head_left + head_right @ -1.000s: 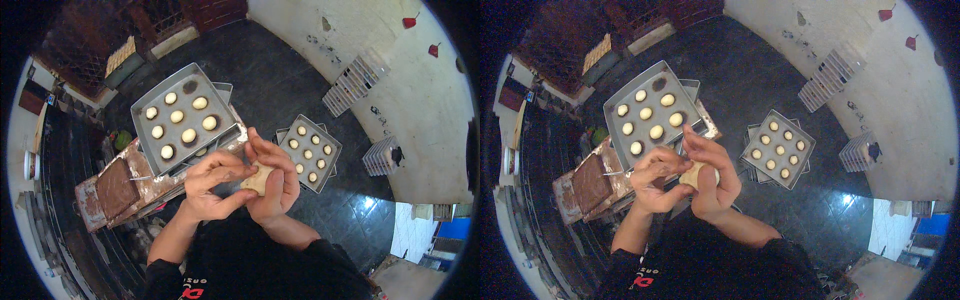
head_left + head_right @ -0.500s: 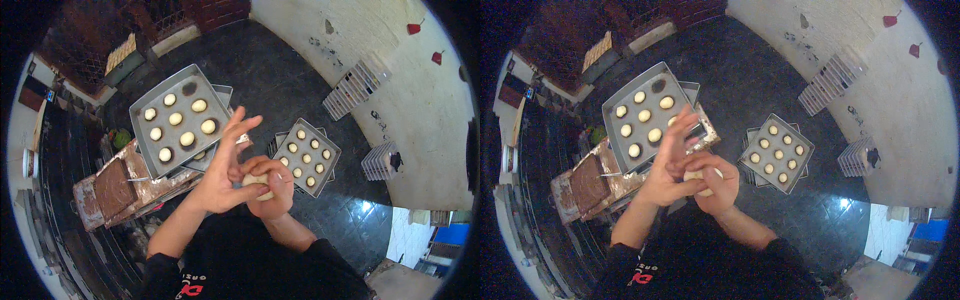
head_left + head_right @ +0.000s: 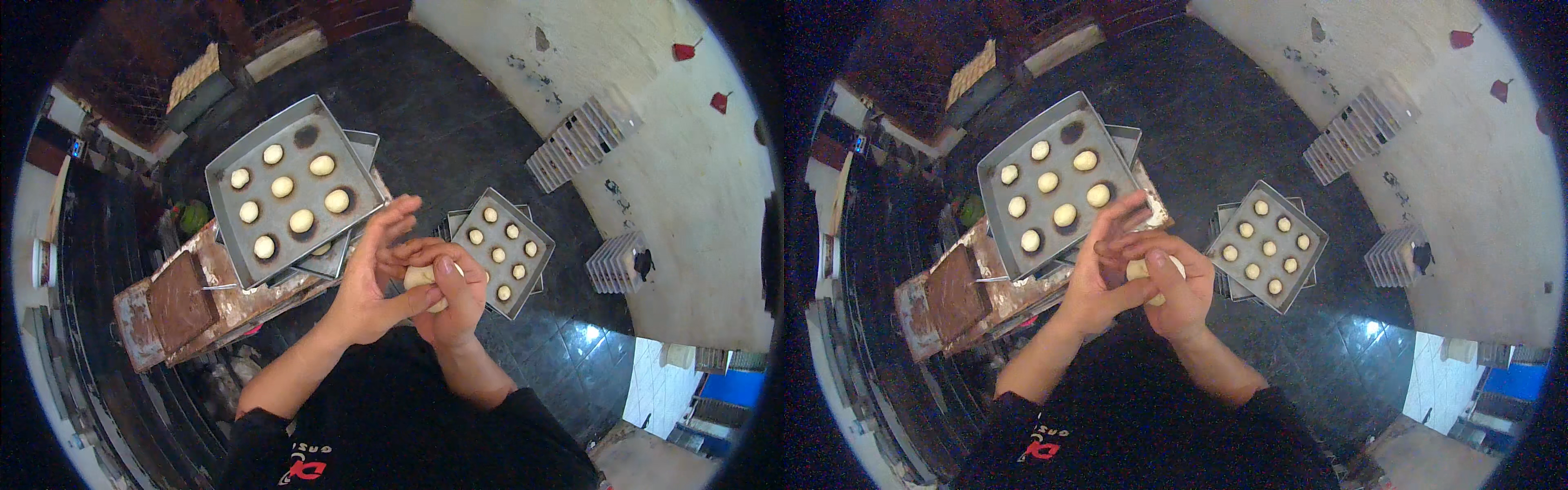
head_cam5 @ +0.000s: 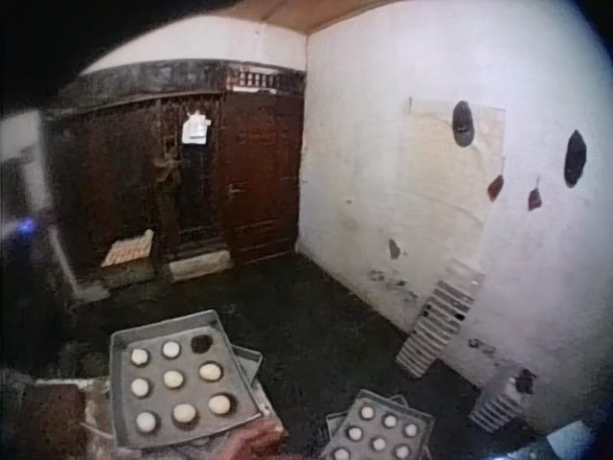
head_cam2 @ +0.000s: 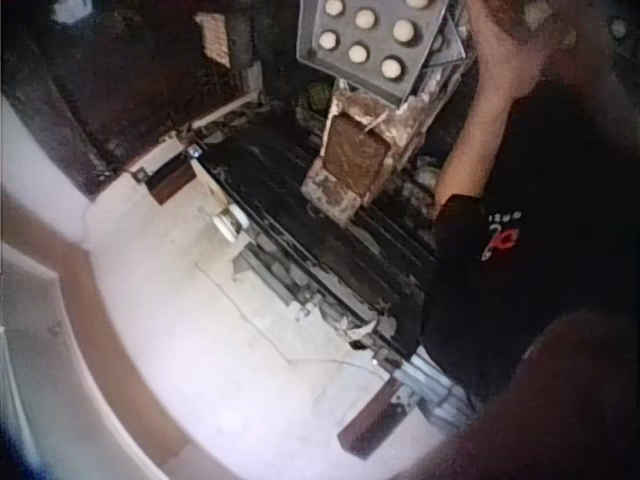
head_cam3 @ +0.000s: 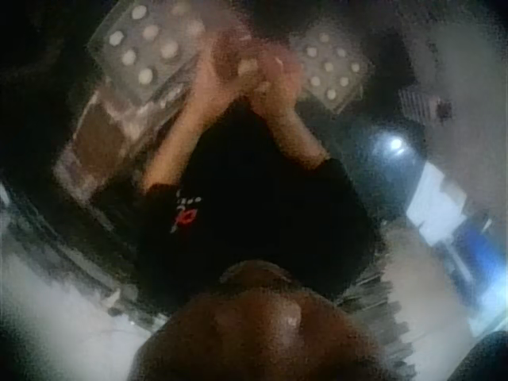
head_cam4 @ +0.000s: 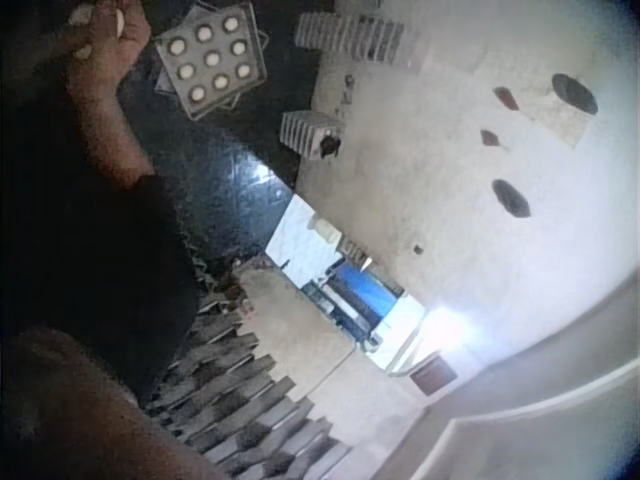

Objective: The person scoops chocolate spread from a tray and fills small dough balls, then places them onto baking sheets. The process is repeated multiple times, filling and arranging the dough balls in rows on the trays.

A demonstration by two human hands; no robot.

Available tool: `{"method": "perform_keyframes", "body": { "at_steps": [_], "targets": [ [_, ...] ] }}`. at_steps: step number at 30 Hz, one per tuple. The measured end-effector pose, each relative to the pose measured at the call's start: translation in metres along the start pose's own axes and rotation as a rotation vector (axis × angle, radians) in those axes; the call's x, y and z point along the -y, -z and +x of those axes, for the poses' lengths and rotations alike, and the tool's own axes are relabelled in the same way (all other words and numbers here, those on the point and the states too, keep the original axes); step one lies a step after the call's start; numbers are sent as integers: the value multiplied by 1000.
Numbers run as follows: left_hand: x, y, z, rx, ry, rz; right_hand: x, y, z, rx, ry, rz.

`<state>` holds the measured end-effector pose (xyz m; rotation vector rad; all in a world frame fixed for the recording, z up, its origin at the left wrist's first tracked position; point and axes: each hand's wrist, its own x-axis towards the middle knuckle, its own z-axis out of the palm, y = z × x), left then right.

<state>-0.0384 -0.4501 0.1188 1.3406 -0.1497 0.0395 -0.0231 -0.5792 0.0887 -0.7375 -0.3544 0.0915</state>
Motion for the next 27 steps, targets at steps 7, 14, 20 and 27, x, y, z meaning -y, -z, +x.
{"method": "perform_keyframes", "body": {
  "at_steps": [7, 14, 20, 27],
  "targets": [
    [-6, 10, -14, -176, -560, 726, 1, -14, 16, -224, 168, -67],
    [-5, -2, 1, -132, -512, 705, -1, -8, 19, -140, 338, -483],
    [-4, -7, 7, -116, -483, 656, 6, -6, 27, -177, 194, -345],
    [9, -1, 13, -65, -502, 706, 14, -3, 30, -174, -173, -31]
  ]
}}
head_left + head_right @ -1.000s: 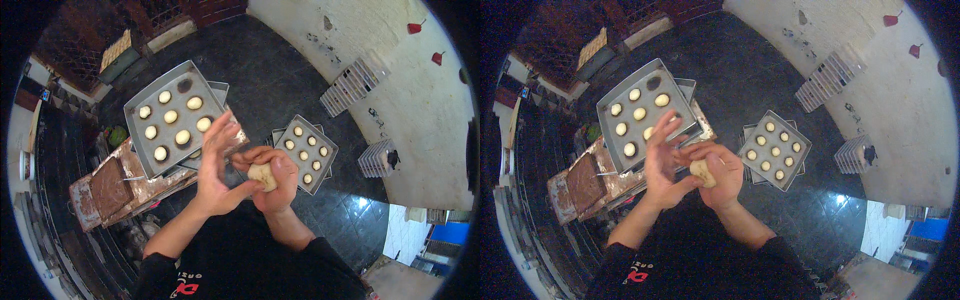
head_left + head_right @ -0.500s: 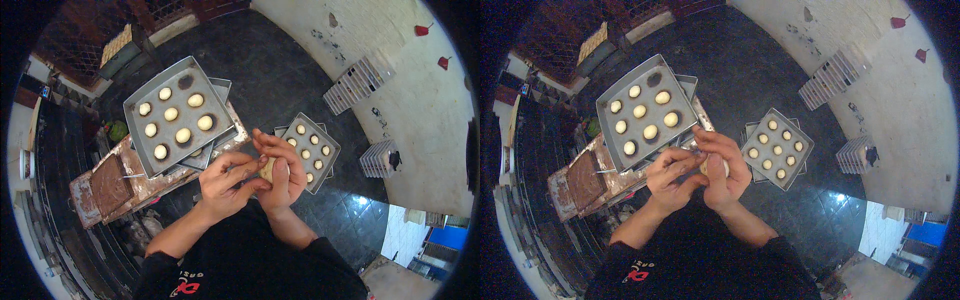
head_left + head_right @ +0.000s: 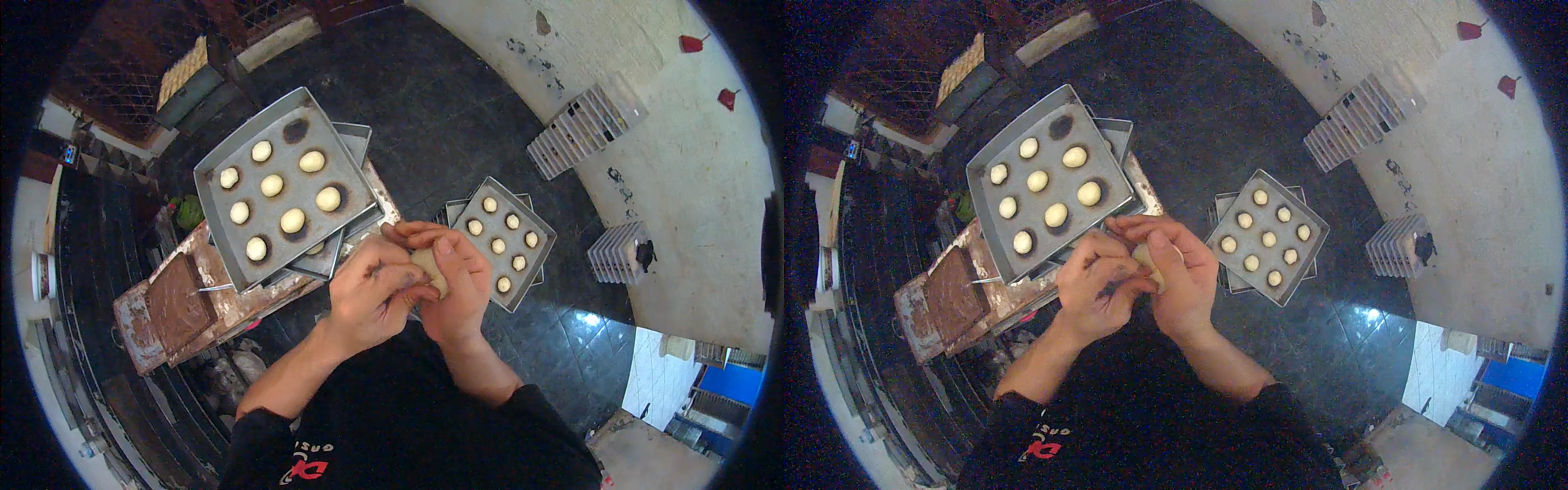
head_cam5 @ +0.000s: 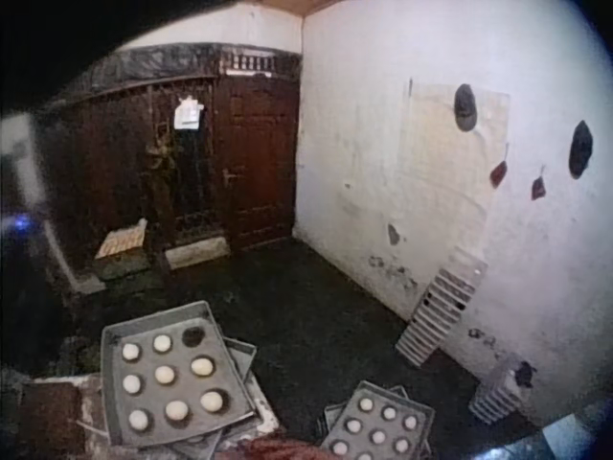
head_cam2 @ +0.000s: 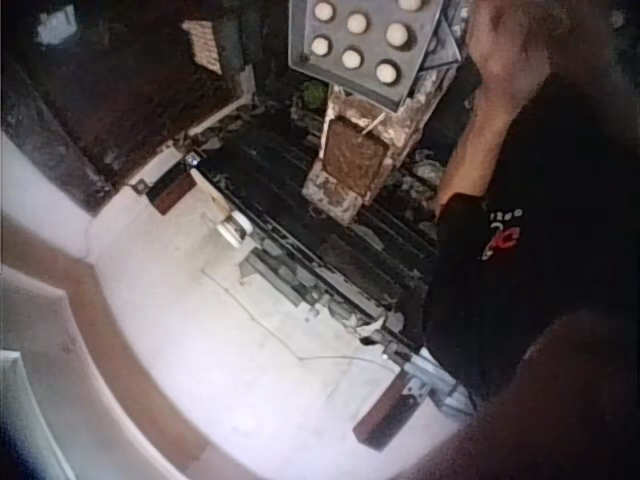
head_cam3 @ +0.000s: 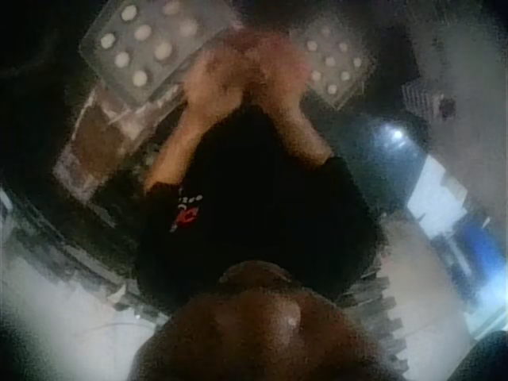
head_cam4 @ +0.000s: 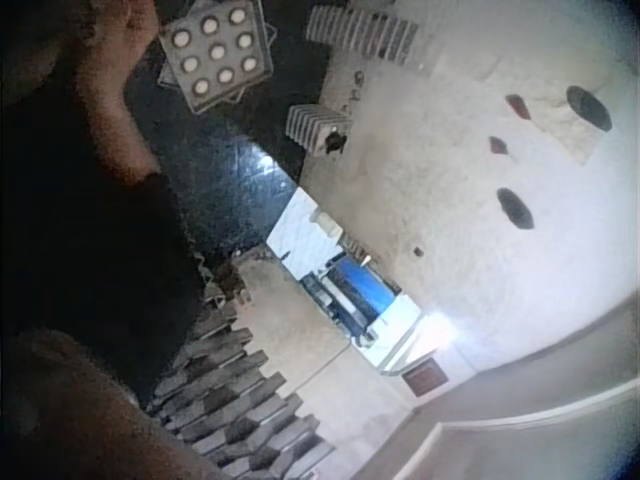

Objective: The person scoops chocolate spread from a tray and fills small dough balls, then places them onto baking sheets. The process is repeated multiple times, filling and arranging the dough balls in rows on the trays.

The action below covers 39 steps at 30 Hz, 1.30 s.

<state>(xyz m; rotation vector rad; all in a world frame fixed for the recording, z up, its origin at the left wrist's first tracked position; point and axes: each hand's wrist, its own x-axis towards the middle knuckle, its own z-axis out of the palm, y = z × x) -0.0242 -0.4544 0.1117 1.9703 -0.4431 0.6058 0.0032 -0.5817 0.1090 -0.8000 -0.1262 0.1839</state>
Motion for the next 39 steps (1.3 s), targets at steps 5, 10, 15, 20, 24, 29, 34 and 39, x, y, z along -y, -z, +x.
{"method": "perform_keyframes", "body": {
  "at_steps": [5, 10, 15, 20, 24, 29, 34, 39],
  "targets": [
    [9, 0, 2, -22, 106, -150, -10, 10, -3, 20, 44, -49],
    [31, 12, 19, 326, 592, -689, -26, 21, 4, 194, 129, -40],
    [49, 29, 11, 253, 653, -914, -54, 13, 16, 78, -156, 297],
    [93, 56, 4, 46, 946, -1224, -91, -10, 44, -32, -297, 429],
    [165, 116, -10, -244, 932, -633, -139, -29, 85, -188, -380, 208],
    [256, 169, -41, -314, 1075, -527, -236, -25, 137, -425, -459, -208],
    [305, 214, -36, -275, 1065, -664, -296, -50, 256, -147, -104, -1130],
    [339, 241, -8, -151, 1051, -743, -386, -39, 341, 114, 305, -1778]
  ]
}}
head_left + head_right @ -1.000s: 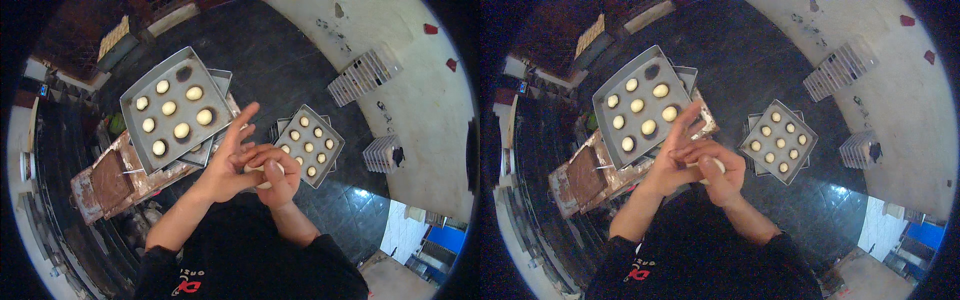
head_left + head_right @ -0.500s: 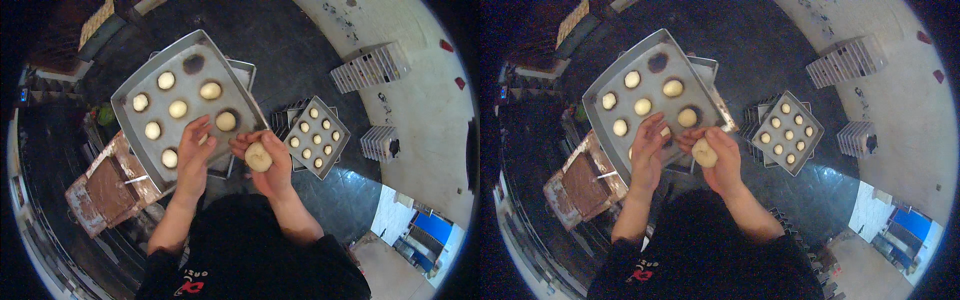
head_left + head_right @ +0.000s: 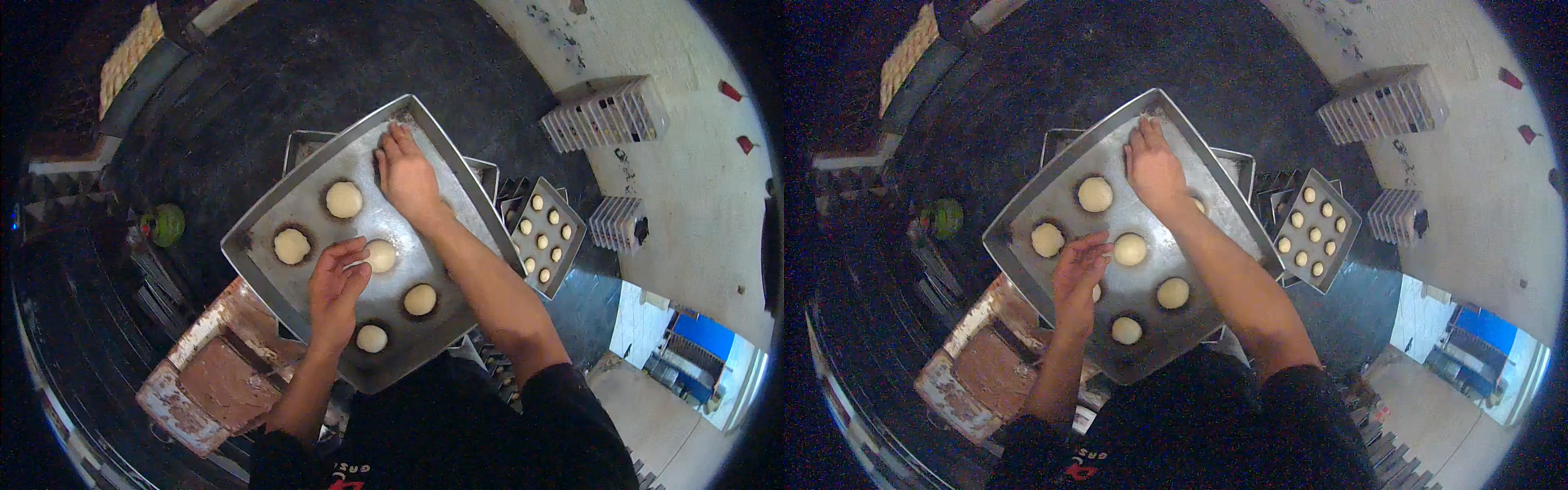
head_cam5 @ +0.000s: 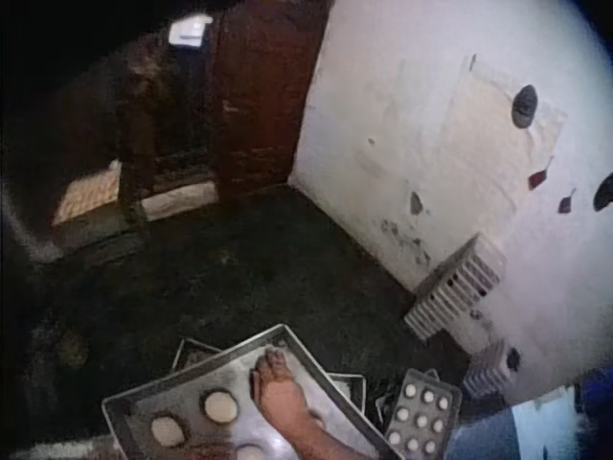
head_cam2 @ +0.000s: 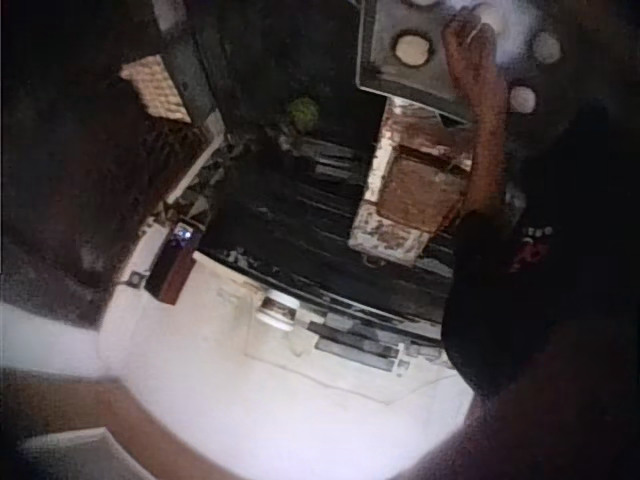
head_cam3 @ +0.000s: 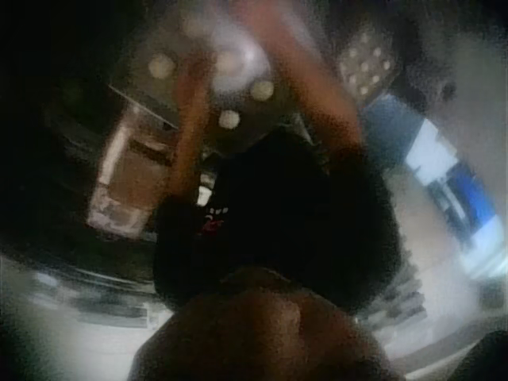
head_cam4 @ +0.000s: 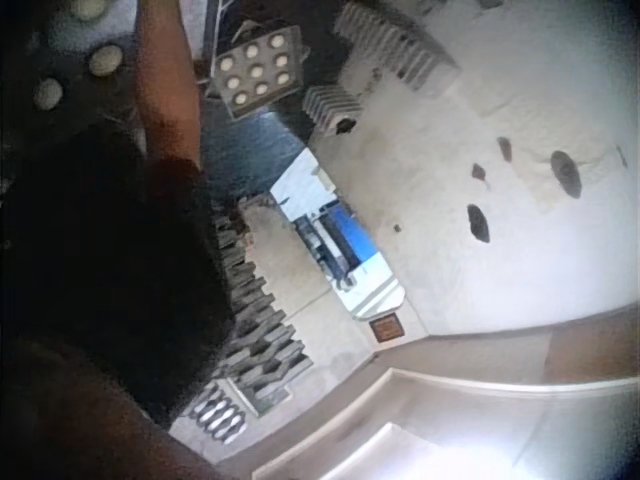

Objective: The person scoops chocolate spread from a tray and fills small dough balls, then places them onto baking sheets. The process is repeated multiple times, filling and arranging the dough balls in rows on the trays.

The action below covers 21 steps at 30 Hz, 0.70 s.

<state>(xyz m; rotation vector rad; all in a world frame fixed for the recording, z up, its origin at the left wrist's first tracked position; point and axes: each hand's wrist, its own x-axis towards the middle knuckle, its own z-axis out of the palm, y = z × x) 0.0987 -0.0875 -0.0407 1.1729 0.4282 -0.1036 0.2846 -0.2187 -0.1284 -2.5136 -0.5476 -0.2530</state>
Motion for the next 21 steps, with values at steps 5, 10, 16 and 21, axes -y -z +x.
{"method": "perform_keyframes", "body": {
  "at_steps": [5, 10, 16, 21],
  "targets": [
    [-10, 27, 16, 29, -13, -43, 14, -26, 0, 100, -49, -264],
    [-2, 32, 24, 77, 41, 9, 16, 33, 18, -32, -276, 217],
    [-15, 8, 68, 52, -27, -12, 9, 40, -6, -105, -130, 225],
    [-22, -25, 134, -108, 77, -96, 8, 30, 2, -48, -134, 208]
  ]
}}
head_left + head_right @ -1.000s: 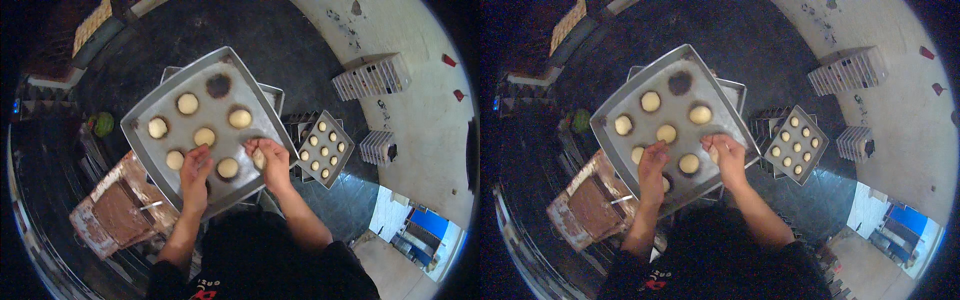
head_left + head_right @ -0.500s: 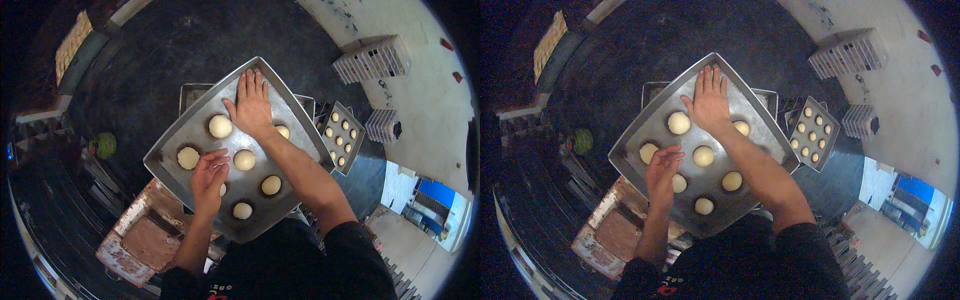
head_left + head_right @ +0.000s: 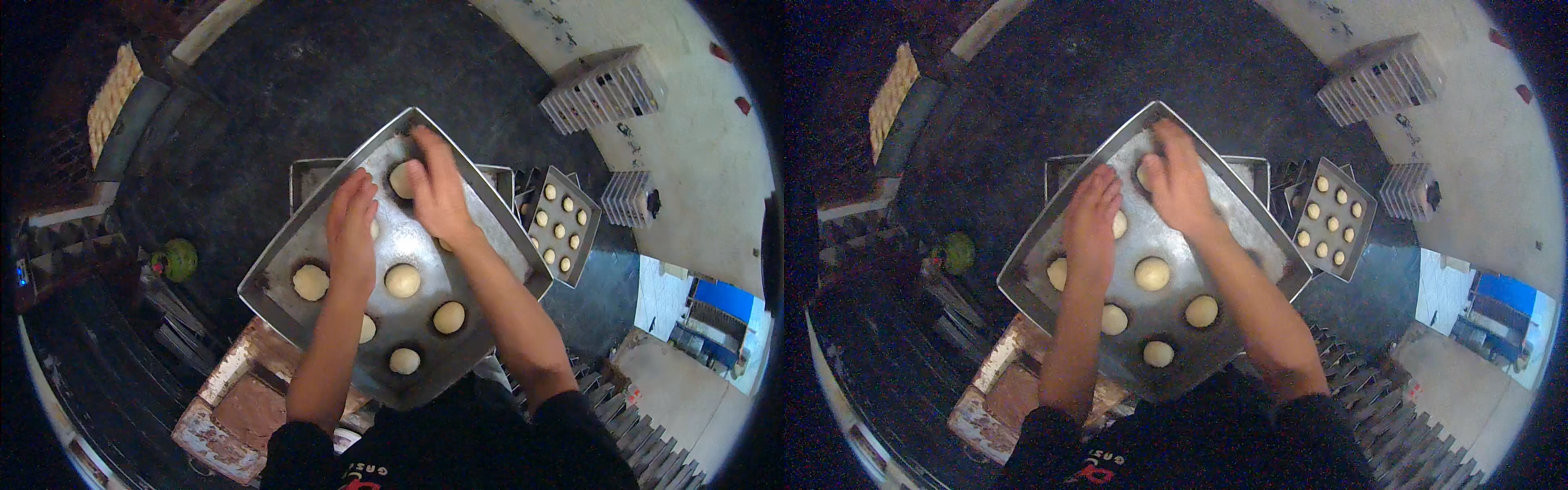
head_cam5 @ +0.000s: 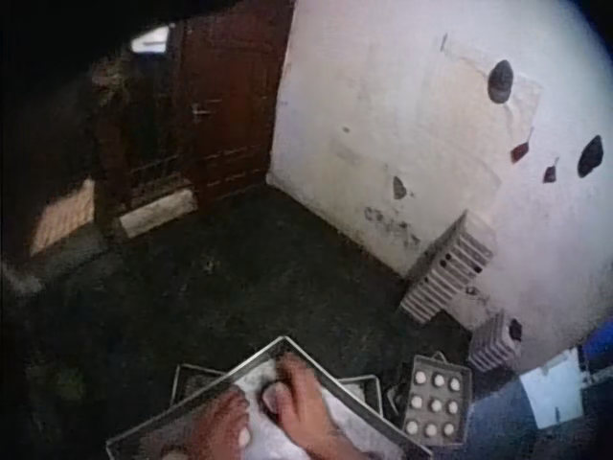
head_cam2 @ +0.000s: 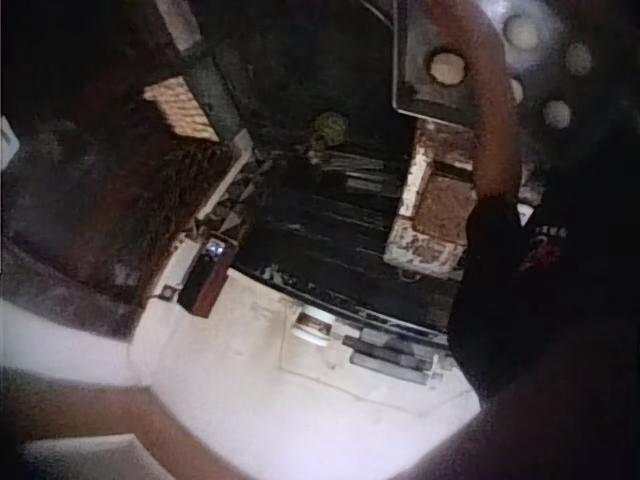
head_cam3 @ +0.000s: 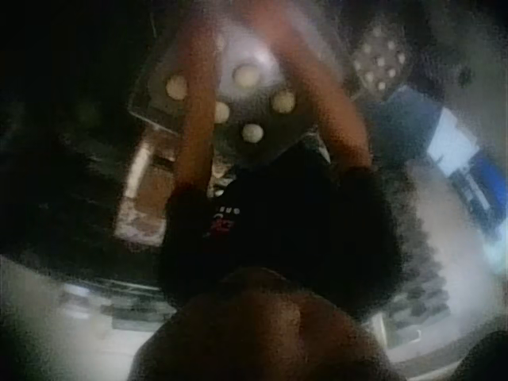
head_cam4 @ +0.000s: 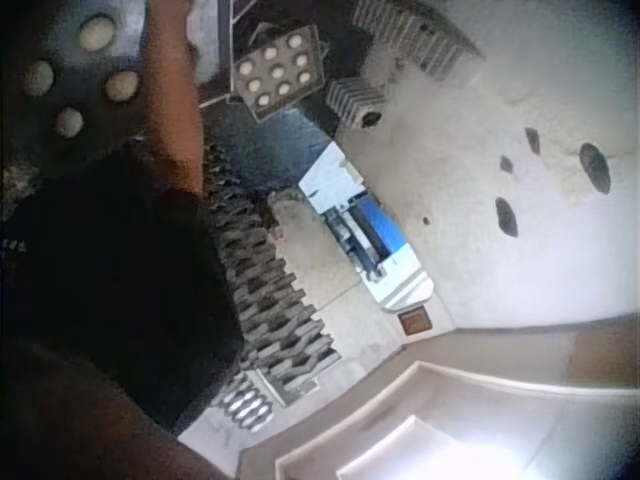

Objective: The person scoops chocolate spread from a tray and fills small dough balls, then places them onto baking sheets. The process is repeated multiple times, filling and arranging the dough balls in rows on the trays.

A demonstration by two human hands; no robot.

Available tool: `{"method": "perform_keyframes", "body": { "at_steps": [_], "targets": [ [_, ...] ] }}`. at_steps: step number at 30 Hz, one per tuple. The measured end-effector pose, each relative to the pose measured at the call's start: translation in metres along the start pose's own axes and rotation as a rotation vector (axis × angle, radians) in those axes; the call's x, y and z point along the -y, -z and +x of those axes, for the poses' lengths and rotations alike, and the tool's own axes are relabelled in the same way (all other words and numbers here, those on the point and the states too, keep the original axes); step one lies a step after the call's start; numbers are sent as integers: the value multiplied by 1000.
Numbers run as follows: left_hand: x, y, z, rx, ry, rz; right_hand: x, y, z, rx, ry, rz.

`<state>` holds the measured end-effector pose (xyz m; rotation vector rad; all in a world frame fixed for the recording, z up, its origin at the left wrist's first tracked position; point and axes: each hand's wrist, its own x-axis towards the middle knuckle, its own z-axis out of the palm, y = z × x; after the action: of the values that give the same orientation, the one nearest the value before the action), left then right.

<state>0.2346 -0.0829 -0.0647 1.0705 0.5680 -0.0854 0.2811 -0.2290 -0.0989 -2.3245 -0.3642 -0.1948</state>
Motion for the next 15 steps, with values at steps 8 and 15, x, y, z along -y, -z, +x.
{"method": "perform_keyframes", "body": {
  "at_steps": [8, 15],
  "targets": [
    [41, -24, -43, -24, -393, 68, -5, -50, -6, -44, 120, -456],
    [71, 58, -138, 43, -119, 254, -16, 82, -78, 155, -148, -140]
  ]
}}
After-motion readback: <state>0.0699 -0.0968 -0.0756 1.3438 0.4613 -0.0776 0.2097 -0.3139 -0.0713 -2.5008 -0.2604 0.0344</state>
